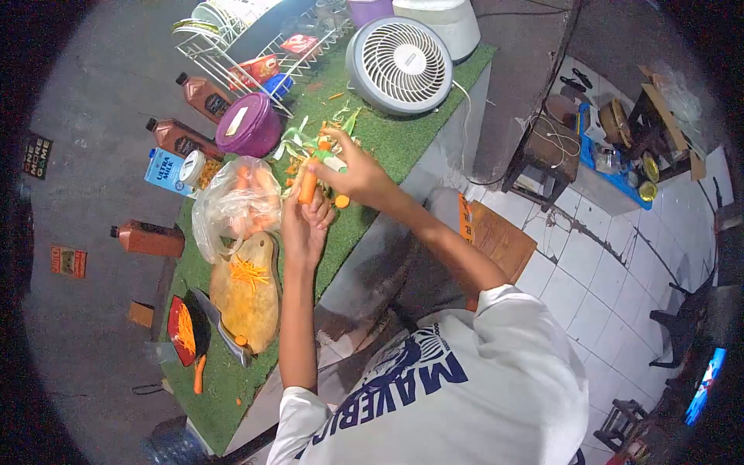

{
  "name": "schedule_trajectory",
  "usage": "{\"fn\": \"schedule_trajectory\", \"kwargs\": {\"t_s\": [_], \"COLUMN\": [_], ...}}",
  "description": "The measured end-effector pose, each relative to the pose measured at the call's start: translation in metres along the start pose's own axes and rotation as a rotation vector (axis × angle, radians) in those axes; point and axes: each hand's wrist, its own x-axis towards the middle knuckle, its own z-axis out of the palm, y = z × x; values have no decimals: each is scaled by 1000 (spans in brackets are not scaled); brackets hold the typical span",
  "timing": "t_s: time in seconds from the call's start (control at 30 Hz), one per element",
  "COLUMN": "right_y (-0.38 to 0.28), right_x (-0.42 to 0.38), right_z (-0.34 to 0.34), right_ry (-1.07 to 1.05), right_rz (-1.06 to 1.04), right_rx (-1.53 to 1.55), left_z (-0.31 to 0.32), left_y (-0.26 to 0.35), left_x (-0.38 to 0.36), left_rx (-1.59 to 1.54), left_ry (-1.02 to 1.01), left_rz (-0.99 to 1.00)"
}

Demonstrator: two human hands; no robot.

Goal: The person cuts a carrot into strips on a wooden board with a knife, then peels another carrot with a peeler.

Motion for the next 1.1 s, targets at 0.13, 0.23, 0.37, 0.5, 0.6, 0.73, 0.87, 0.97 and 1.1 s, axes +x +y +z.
{"fn": "schedule_trajectory", "kwargs": {"t_s": [0.13,0.23,0.37,0.5,0.6,0.73,0.87,0.97,1.1], "right_y": [-9,4,1,-9,-16,18,8,7,-7], "right_x": [15,16,12,9,2,-12,-29,-32,-36], "right_z": [-2,7,7,5,-2,-5,-1,6,13], "right_ry": [-114,-84,-145,-162,-118,-92,-159,-142,-187], "right_rz": [170,-70,-75,-79,-159,-698,-404,-385,-410], "right_rx": [97,-81,-160,-232,-309,-849,-575,-632,-713], "left_z": [10,-4,-9,-5,1,-7,-14,-19,-19], "left_y": [0,3,9,8,8,12,7,6,7], "left_x": [-2,-2,-4,-5,-3,-1,1,1,-1], "left_rx": [-31,-56,-11,38,52,-110,-119,-136,-145], "left_ry": [-49,-94,-84,-109,-46,44,31,35,150], "left_rz": [-11,2,-21,-40,-55,-59,-42,-16,15]}}
